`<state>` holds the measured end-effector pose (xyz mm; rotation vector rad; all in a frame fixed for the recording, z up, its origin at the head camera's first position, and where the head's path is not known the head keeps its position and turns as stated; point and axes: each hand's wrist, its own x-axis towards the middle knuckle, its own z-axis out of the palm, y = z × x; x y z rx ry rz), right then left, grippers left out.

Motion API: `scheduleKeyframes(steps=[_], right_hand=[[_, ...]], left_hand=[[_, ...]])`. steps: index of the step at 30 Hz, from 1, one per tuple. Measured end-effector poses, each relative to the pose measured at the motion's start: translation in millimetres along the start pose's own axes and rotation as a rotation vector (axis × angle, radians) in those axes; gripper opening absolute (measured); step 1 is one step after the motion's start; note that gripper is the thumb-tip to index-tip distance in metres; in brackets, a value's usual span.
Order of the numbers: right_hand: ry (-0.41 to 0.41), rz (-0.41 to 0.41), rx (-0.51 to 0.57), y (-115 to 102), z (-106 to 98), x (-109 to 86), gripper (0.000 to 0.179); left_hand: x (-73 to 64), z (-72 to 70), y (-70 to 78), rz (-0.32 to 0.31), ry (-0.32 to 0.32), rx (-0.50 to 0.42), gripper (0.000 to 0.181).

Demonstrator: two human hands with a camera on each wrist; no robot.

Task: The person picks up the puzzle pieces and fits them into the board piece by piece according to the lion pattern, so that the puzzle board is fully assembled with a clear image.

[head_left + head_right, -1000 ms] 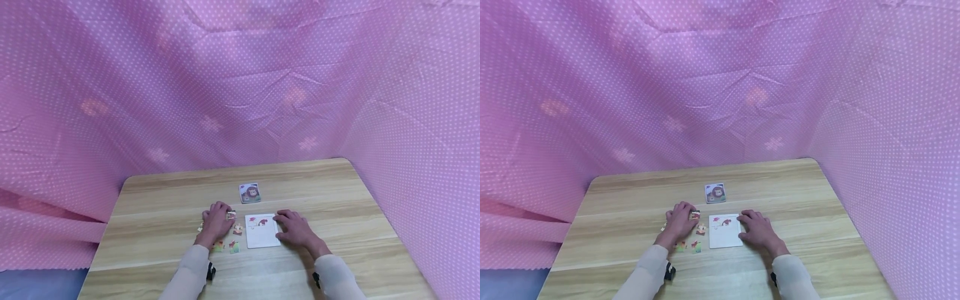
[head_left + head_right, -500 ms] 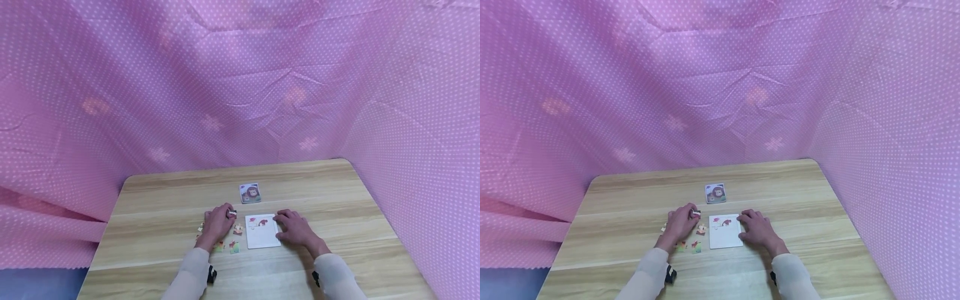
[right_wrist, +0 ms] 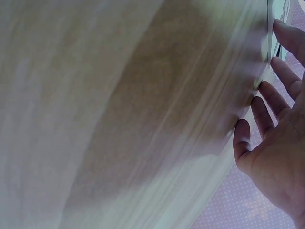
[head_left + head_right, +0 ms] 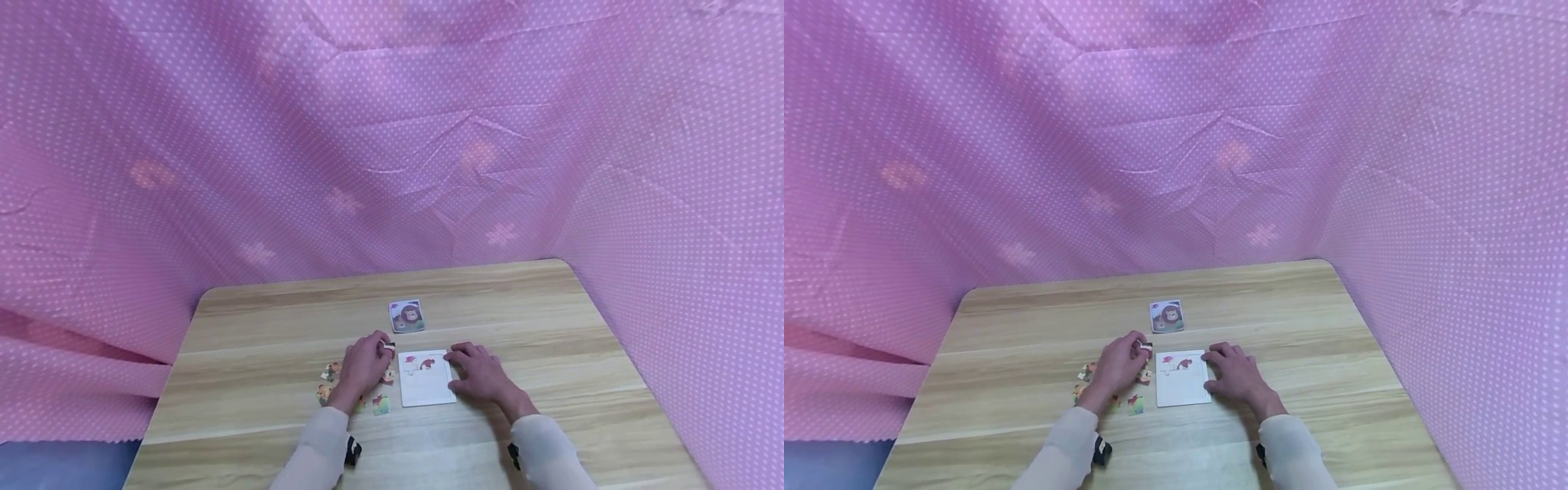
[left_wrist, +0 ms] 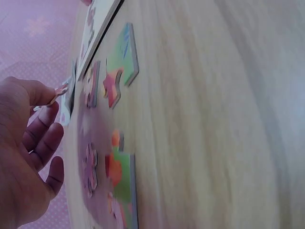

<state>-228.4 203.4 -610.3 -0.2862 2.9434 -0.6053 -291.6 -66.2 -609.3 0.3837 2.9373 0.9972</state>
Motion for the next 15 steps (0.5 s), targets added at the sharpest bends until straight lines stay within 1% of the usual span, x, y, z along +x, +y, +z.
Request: scheduleKeyframes(steps=[4,10,15], right_hand=[[0.002,0.003,-0.002,0.0,0.0,-1.3,0.055],[0.004,0.003,0.003,-0.5,-0.2,-2.2,0.056],[-0.003,0.003,0.007,-0.9,0.8,-1.9,0.055]], left_hand=[[-2.3,4.7,7.6,0.005,-0.016,-0.013,0.015],[-1.9,14.8,17.6,0.040,-0.010,0.019,0.014],[-2.9,24.2,23.7,0.054,-0.037,0.024,0.013]])
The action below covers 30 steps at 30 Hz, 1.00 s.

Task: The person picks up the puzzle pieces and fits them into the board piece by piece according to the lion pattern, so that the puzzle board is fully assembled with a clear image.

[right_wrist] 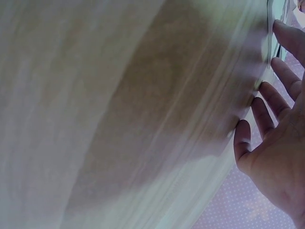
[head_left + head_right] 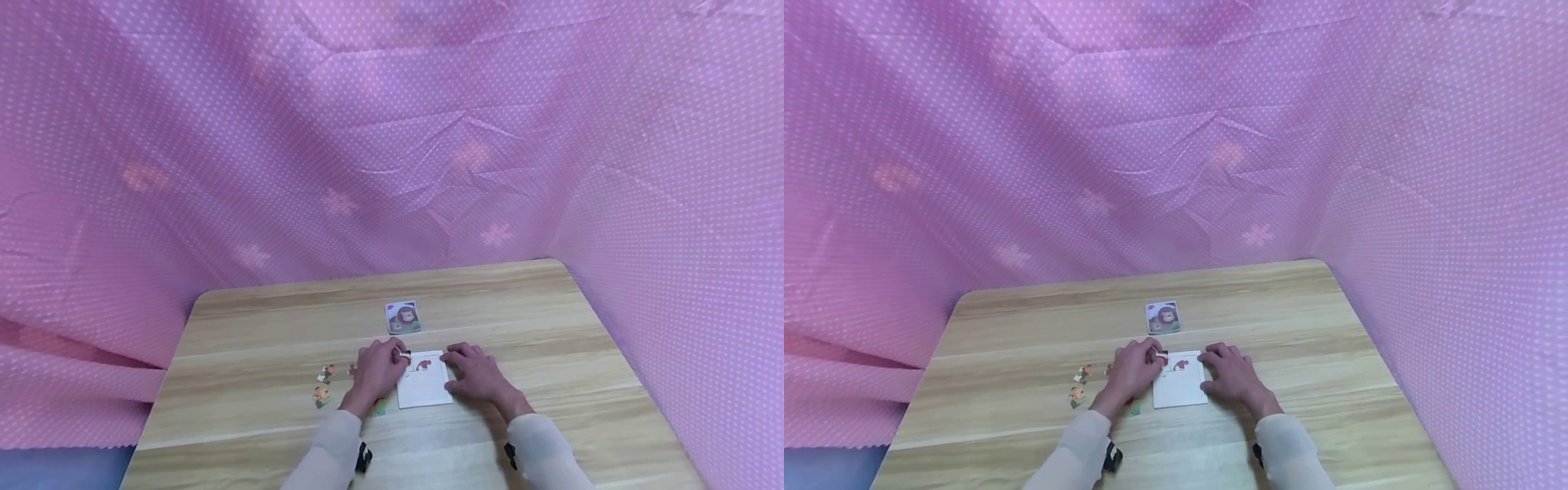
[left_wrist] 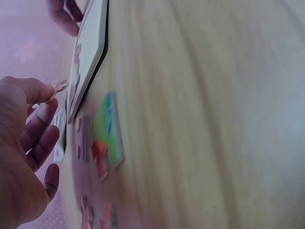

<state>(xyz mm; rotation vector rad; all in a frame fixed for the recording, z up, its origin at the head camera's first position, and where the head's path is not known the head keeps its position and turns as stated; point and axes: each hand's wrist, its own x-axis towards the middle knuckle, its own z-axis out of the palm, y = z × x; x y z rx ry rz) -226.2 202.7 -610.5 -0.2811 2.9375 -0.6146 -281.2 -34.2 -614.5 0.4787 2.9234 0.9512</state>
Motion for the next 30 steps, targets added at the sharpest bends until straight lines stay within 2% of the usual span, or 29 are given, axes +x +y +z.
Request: scheduleKeyframes(steps=[3,11,20,30], right_hand=[[-0.006,0.001,-0.010,-0.1,1.2,2.7,0.055],[0.009,-0.004,-0.014,1.2,3.1,8.0,0.055],[0.030,-0.011,-0.016,3.2,3.0,11.6,0.055],[0.037,-0.010,-0.041,5.1,1.7,20.6,0.055]], left_hand=[[1.2,5.6,1.5,0.017,-0.009,-0.002,0.012],[6.0,19.5,6.7,0.083,0.034,-0.009,0.012],[15.1,31.6,16.7,0.046,0.035,-0.002,0.015],[24.1,34.6,16.1,0.052,0.044,-0.036,0.017]])
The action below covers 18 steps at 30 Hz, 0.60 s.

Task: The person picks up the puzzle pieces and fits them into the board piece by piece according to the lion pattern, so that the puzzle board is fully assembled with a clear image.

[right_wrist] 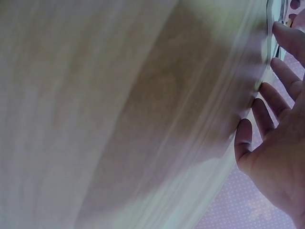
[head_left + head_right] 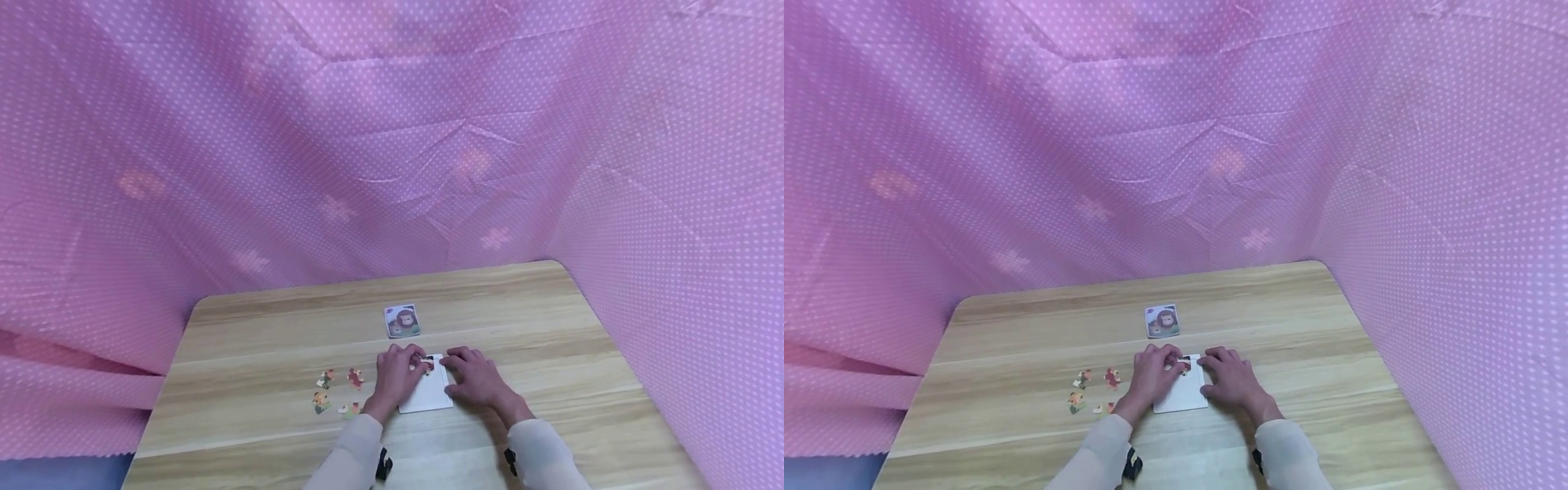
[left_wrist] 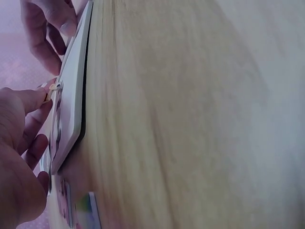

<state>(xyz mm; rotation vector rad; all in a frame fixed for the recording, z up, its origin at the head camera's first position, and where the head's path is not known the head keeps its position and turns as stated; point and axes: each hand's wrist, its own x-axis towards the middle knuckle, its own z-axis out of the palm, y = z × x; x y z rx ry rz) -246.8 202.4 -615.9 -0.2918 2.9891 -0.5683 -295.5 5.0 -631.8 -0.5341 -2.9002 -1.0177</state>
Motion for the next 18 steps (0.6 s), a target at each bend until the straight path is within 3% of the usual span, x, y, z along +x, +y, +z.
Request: scheduleKeyframes(steps=[8,14,18], right_hand=[[-0.011,-0.008,0.008,-1.1,0.8,0.5,0.056],[-0.006,-0.005,0.022,-0.6,-0.5,0.2,0.056],[-0.008,-0.001,0.025,0.9,-2.0,-0.1,0.056]], left_hand=[[0.4,4.4,3.1,-0.007,-0.003,0.011,0.022],[-1.5,3.9,0.2,0.054,0.022,0.061,0.034],[-1.3,2.3,-1.4,0.075,0.001,0.111,0.038]])
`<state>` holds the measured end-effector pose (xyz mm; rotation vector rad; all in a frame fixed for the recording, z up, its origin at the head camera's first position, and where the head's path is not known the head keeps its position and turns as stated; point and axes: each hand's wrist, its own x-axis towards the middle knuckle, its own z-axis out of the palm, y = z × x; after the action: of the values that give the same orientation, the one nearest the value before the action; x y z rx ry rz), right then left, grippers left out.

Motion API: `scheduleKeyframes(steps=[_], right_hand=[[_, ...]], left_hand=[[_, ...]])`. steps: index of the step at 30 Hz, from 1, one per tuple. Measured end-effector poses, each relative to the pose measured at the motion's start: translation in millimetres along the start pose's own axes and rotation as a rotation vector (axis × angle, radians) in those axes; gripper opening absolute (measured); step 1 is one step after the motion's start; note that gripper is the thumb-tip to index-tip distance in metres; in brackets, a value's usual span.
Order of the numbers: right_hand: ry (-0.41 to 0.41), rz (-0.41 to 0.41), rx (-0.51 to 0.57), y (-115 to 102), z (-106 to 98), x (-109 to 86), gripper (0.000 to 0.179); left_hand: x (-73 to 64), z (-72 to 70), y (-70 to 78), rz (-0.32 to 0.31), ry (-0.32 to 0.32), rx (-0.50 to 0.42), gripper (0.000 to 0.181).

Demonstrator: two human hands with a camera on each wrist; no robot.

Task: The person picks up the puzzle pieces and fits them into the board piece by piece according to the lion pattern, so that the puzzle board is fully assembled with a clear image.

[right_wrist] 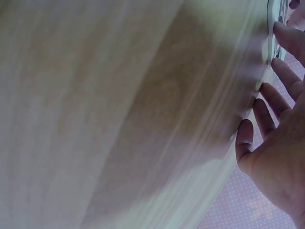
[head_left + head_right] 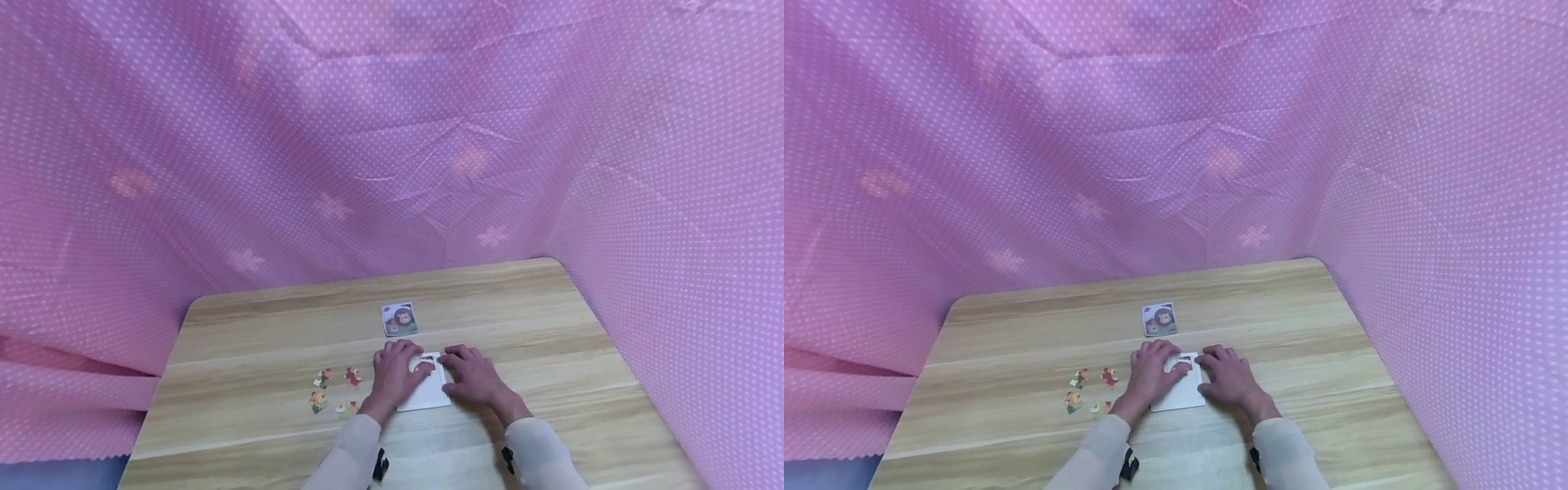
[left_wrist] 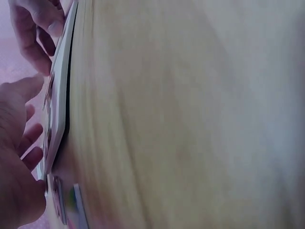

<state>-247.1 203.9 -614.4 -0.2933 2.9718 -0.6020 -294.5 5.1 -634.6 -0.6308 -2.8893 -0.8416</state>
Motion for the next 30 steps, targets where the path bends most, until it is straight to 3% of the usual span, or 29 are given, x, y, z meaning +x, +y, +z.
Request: scheduleKeyframes(steps=[5,17,30], right_hand=[[-0.010,0.007,0.001,2.6,-0.5,-0.5,0.057],[0.009,-0.032,0.015,5.0,1.2,-0.6,0.056],[-0.008,-0.008,0.004,7.1,3.3,-0.9,0.057]], left_hand=[[-0.4,-0.7,1.9,-0.001,-0.050,0.034,0.033],[-1.3,1.0,3.4,0.030,-0.066,0.021,0.029],[-0.3,0.6,8.6,0.027,-0.083,0.033,0.022]])
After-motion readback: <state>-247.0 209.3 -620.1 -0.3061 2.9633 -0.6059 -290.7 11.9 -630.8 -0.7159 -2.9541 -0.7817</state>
